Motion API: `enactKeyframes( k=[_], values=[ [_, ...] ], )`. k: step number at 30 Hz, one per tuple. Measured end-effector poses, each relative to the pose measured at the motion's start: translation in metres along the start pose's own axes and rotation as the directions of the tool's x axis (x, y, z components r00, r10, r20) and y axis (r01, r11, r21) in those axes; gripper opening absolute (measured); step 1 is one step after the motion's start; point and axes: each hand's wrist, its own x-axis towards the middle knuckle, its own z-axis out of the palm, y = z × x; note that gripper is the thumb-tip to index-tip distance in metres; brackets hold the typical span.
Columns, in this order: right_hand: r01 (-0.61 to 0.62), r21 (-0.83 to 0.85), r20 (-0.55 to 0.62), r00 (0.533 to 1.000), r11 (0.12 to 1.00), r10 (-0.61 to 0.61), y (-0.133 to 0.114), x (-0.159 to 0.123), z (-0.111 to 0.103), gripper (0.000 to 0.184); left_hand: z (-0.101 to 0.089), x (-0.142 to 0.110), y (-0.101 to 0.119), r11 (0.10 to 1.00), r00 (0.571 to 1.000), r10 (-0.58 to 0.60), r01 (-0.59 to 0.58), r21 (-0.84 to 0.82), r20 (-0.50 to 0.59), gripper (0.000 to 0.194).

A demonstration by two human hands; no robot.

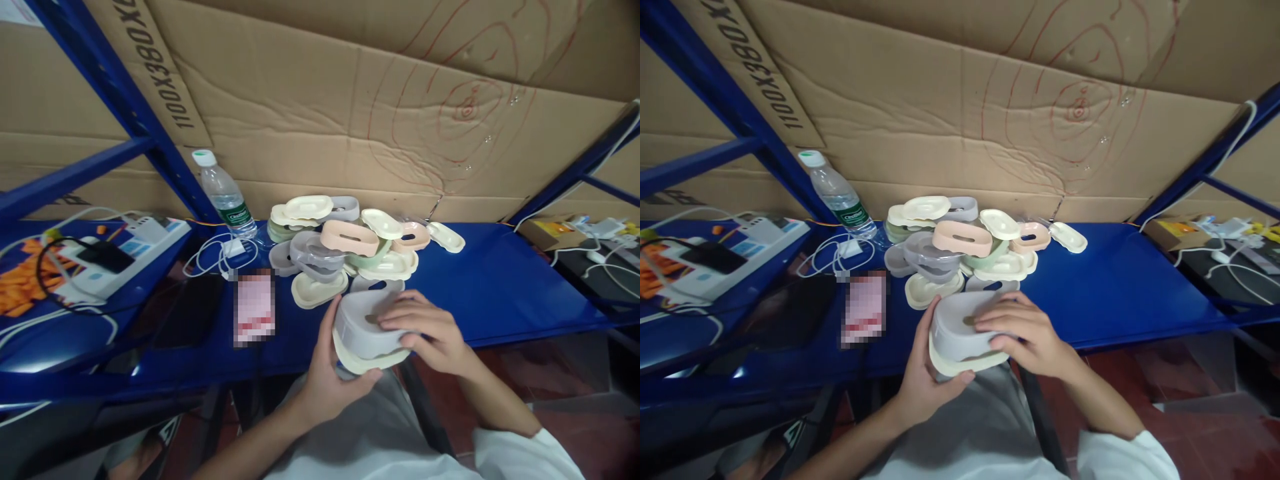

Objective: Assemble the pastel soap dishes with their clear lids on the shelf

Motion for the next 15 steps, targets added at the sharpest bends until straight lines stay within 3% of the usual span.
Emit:
enactKeyframes(
  k=[2, 5, 7, 11, 15],
  values=[
    [-0.03, -0.078, -0.135, 0.991, 0.997, 0.019, 0.008, 0.013, -0.014, 0.027, 0.0, 0.0, -0.001, 1.0, 1.0, 0.015, -0.015, -0.004, -0.013, 0.106],
    [-0.226, -0.296, -0.334, 0.935, 0.928, 0.121, 0.045, 0.044, -0.041, 0.03, 0.0, 0.004, 0.0, 1.0, 1.0, 0.003, -0.004, -0.031, -0.031, 0.101],
    [-0.354, -0.432, -0.303, 0.923, 0.83, 0.236, 0.082, 0.07, -0.055, 0.043, 0.0, 0.007, 0.003, 0.999, 0.999, -0.011, 0.009, -0.047, -0.038, 0.097],
    [-0.368, -0.526, -0.15, 0.927, 0.767, 0.343, 0.156, 0.107, -0.065, 0.063, -0.001, 0.01, 0.008, 0.999, 0.999, -0.023, 0.021, -0.048, -0.037, 0.097],
    [-0.348, -0.584, -0.099, 0.927, 0.734, 0.361, 0.19, 0.111, -0.062, 0.064, -0.005, 0.011, 0.009, 0.999, 0.999, -0.02, 0.018, -0.046, -0.04, 0.093]
  ],
)
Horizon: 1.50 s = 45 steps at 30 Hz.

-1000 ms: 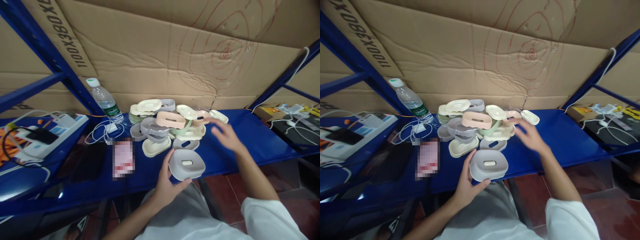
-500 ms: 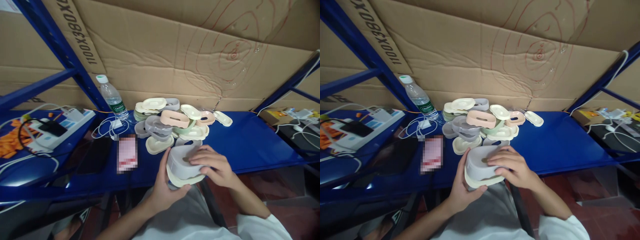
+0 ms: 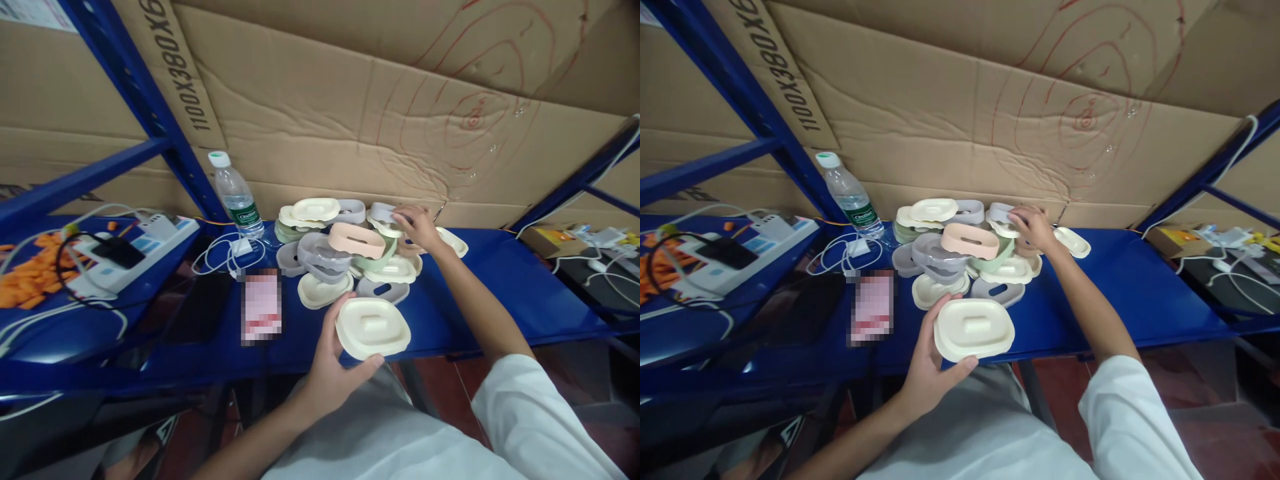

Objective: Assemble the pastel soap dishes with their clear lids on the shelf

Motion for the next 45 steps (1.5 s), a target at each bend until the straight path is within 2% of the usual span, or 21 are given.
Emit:
enactKeyframes(
  k=[3, 6, 8, 9, 10, 11, 12, 14, 17, 20, 22, 24, 27, 30, 33, 37, 40, 42, 45],
  values=[
    [-0.044, -0.045, -0.081, 0.996, 0.998, 0.04, -0.002, -0.014, -0.002, 0.06, -0.002, 0.003, -0.001, 1.0, 1.0, 0.016, -0.016, -0.005, -0.014, 0.091],
    [-0.001, 0.04, -0.161, 0.987, 0.999, 0.007, -0.032, -0.049, -0.018, 0.055, -0.004, 0.007, -0.002, 1.0, 0.999, 0.023, -0.023, -0.005, -0.045, 0.089],
    [0.144, 0.173, -0.156, 0.981, 0.974, -0.117, -0.068, -0.083, -0.03, 0.05, -0.005, 0.009, -0.002, 1.0, 0.997, 0.019, -0.019, -0.001, -0.076, 0.089],
    [0.228, 0.244, -0.114, 0.972, 0.943, -0.206, -0.088, -0.102, -0.035, 0.051, -0.005, 0.009, -0.002, 1.0, 0.996, 0.019, -0.019, 0.001, -0.091, 0.089],
    [0.312, 0.286, -0.044, 0.949, 0.906, -0.313, -0.108, -0.121, -0.039, 0.054, -0.005, 0.008, -0.001, 1.0, 0.995, 0.02, -0.02, 0.002, -0.102, 0.089],
    [0.397, 0.307, 0.013, 0.907, 0.865, -0.421, -0.126, -0.139, -0.041, 0.059, -0.005, 0.008, -0.001, 1.0, 0.994, 0.019, -0.019, 0.003, -0.104, 0.089],
    [0.421, 0.306, 0.033, 0.892, 0.854, -0.451, -0.141, -0.155, -0.042, 0.058, -0.004, 0.007, 0.0, 1.0, 0.995, 0.024, -0.024, 0.003, -0.096, 0.089],
    [0.432, 0.293, 0.004, 0.892, 0.853, -0.453, -0.157, -0.179, -0.041, 0.048, 0.0, 0.004, 0.002, 0.999, 0.998, 0.043, -0.043, -0.002, -0.047, 0.09],
    [0.372, 0.319, -0.119, 0.928, 0.872, -0.353, -0.15, -0.198, -0.04, 0.04, 0.004, 0.001, 0.003, 0.997, 0.995, 0.077, -0.078, 0.023, 0.059, 0.093],
    [0.176, 0.242, -0.213, 0.969, 0.954, -0.125, -0.119, -0.209, -0.041, 0.033, 0.0, 0.0, 0.003, 0.96, 0.985, 0.144, -0.163, 0.229, 0.094, 0.088],
    [-0.012, 0.073, -0.299, 0.954, 0.997, 0.034, -0.094, -0.219, -0.039, 0.025, -0.009, -0.001, 0.001, 0.845, 0.961, 0.229, -0.274, 0.459, 0.152, 0.078],
    [-0.179, -0.099, -0.372, 0.919, 0.979, 0.131, -0.068, -0.233, -0.033, 0.02, -0.02, -0.003, -0.002, 0.658, 0.925, 0.271, -0.381, 0.65, 0.267, 0.064],
    [-0.313, -0.225, -0.375, 0.902, 0.923, 0.215, -0.035, -0.254, -0.019, 0.023, -0.031, -0.008, -0.008, 0.428, 0.905, 0.218, -0.426, 0.797, 0.366, 0.045],
    [-0.315, -0.217, -0.292, 0.924, 0.924, 0.247, -0.019, -0.265, -0.007, 0.03, -0.035, -0.01, -0.014, 0.321, 0.913, 0.137, -0.409, 0.854, 0.385, 0.035],
    [-0.287, -0.182, -0.236, 0.941, 0.94, 0.241, -0.022, -0.263, -0.003, 0.042, -0.034, -0.009, -0.017, 0.277, 0.914, 0.094, -0.405, 0.871, 0.394, 0.039],
    [-0.217, -0.087, -0.165, 0.966, 0.972, 0.201, -0.05, -0.246, -0.003, 0.044, -0.034, -0.005, -0.015, 0.241, 0.909, 0.078, -0.416, 0.877, 0.409, 0.05],
    [-0.07, 0.013, -0.042, 0.997, 0.997, 0.07, -0.076, -0.231, 0.001, 0.042, -0.036, 0.0, -0.012, 0.207, 0.907, 0.083, -0.42, 0.883, 0.412, 0.054],
    [0.004, 0.055, 0.006, 1.0, 0.998, -0.004, -0.089, -0.221, 0.006, 0.042, -0.037, 0.005, -0.01, 0.196, 0.907, 0.092, -0.421, 0.886, 0.411, 0.055],
    [0.049, 0.097, 0.023, 0.998, 0.994, -0.051, -0.103, -0.21, 0.015, 0.041, -0.038, 0.009, -0.011, 0.207, 0.902, 0.088, -0.431, 0.878, 0.423, 0.058]
  ],
)
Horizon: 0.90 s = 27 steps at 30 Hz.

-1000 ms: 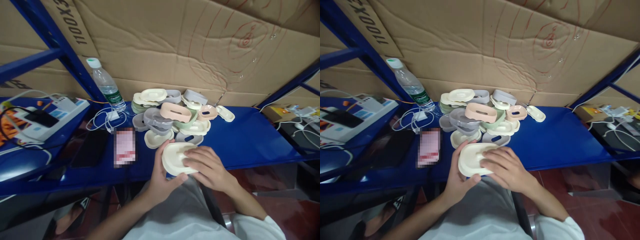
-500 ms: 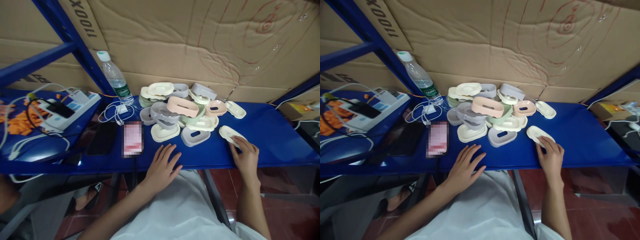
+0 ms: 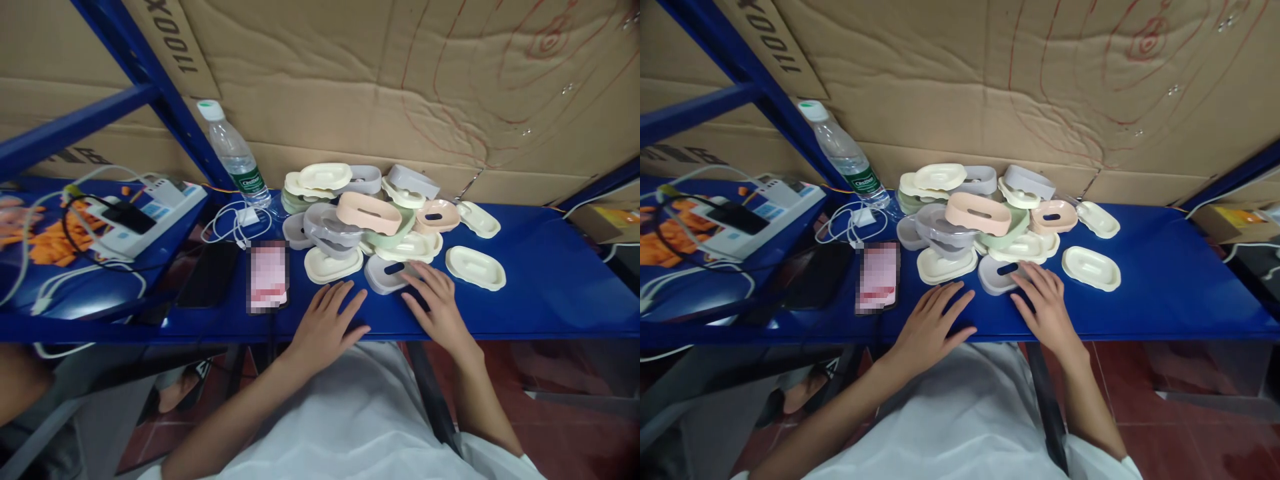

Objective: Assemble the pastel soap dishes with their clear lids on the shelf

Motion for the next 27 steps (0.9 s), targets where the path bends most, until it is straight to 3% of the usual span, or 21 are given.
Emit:
enactKeyframes(
  k=[5, 11, 20, 24, 27],
  values=[
    [0.076, 0.077, 0.085, 0.993, 0.994, -0.083, -0.019, 0.005, 0.006, 0.038, 0.005, -0.001, -0.001, 0.999, 1.0, 0.006, -0.006, -0.045, -0.005, 0.062],
    [0.123, 0.321, -0.045, 0.992, 0.939, -0.115, -0.028, 0.001, 0.005, 0.042, 0.007, -0.005, -0.001, 0.997, 0.998, -0.004, -0.001, -0.082, -0.058, 0.052],
    [0.029, 0.259, -0.103, 0.995, 0.965, -0.002, -0.024, 0.003, 0.01, 0.038, 0.005, -0.01, -0.003, 0.981, 0.993, -0.063, 0.043, -0.19, -0.103, 0.029],
    [-0.023, 0.26, 0.001, 1.0, 0.965, 0.024, -0.024, 0.007, 0.009, 0.035, -0.006, -0.012, -0.005, 0.985, 0.986, -0.075, 0.05, -0.166, -0.147, 0.034],
    [-0.029, 0.235, 0.068, 0.998, 0.971, 0.013, -0.025, 0.009, 0.009, 0.034, -0.022, -0.019, -0.023, 0.985, 0.968, -0.172, 0.17, -0.027, -0.183, 0.045]
  ],
)
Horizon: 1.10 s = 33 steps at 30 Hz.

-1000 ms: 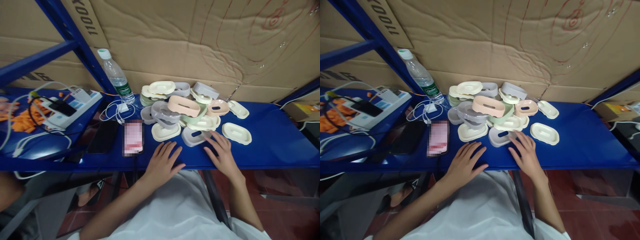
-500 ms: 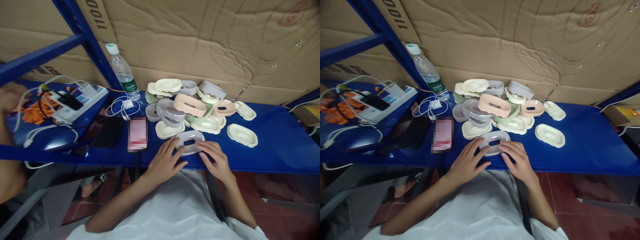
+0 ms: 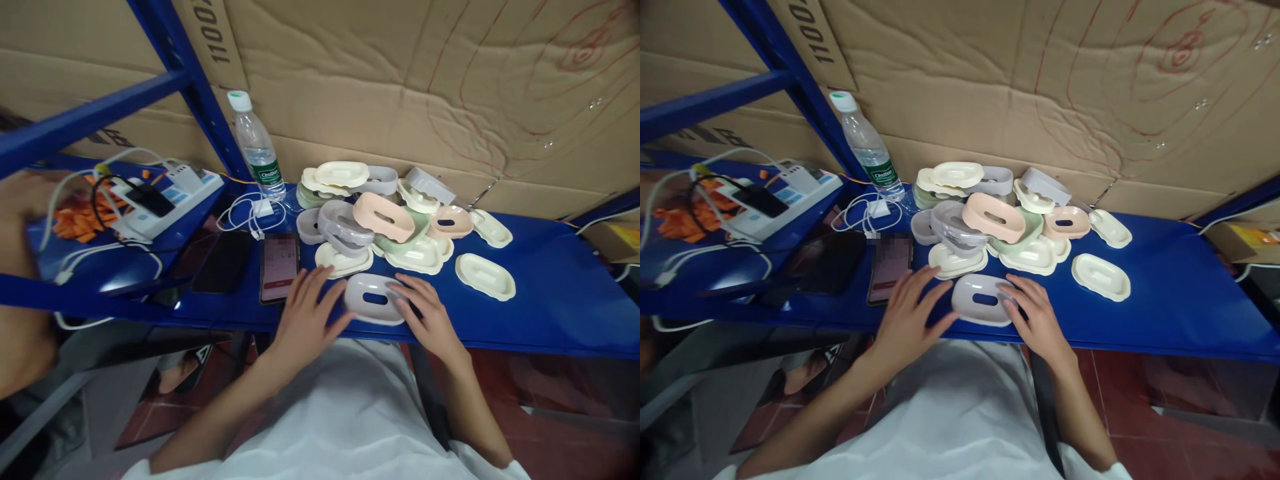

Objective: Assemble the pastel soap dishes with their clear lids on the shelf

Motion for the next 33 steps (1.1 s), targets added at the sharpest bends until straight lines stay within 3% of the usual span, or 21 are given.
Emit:
enactKeyframes(
  k=[4, 7, 11, 19, 22, 25, 29, 33],
  values=[
    [0.003, -0.012, 0.002, 1.0, 1.0, -0.003, 0.0, 0.0, 0.002, 0.034, -0.021, -0.01, -0.042, 0.964, 0.979, -0.2, 0.204, 0.173, -0.039, 0.06],
    [0.005, -0.017, 0.009, 1.0, 1.0, -0.005, 0.001, -0.001, 0.003, 0.034, -0.028, -0.019, -0.062, 0.945, 0.971, -0.221, 0.237, 0.224, -0.095, 0.06],
    [0.014, -0.018, -0.004, 1.0, 1.0, -0.014, 0.002, -0.001, 0.003, 0.033, -0.029, -0.024, -0.064, 0.93, 0.968, -0.196, 0.234, 0.283, -0.156, 0.056],
    [0.017, -0.007, 0.028, 0.999, 1.0, -0.016, 0.007, -0.003, 0.005, 0.033, -0.022, -0.024, -0.061, 0.93, 0.935, -0.229, 0.292, 0.223, -0.27, 0.077],
    [0.002, -0.005, 0.052, 0.999, 1.0, -0.001, 0.008, -0.003, 0.005, 0.034, -0.019, -0.025, -0.052, 0.965, 0.958, -0.153, 0.198, 0.172, -0.242, 0.074],
    [-0.01, -0.013, 0.069, 0.998, 1.0, 0.011, 0.006, -0.002, 0.004, 0.035, -0.014, -0.024, -0.028, 0.999, 0.995, 0.021, -0.017, 0.043, -0.098, 0.067],
    [0.031, -0.006, 0.08, 0.996, 0.999, -0.031, 0.001, -0.003, 0.004, 0.036, -0.002, -0.02, 0.005, 0.975, 0.972, 0.211, -0.203, -0.087, 0.102, 0.06],
    [0.152, 0.016, 0.026, 0.988, 0.988, -0.152, 0.0, 0.002, -0.002, 0.039, 0.009, -0.021, 0.015, 0.964, 0.958, 0.257, -0.244, -0.108, 0.128, 0.041]
  ],
)
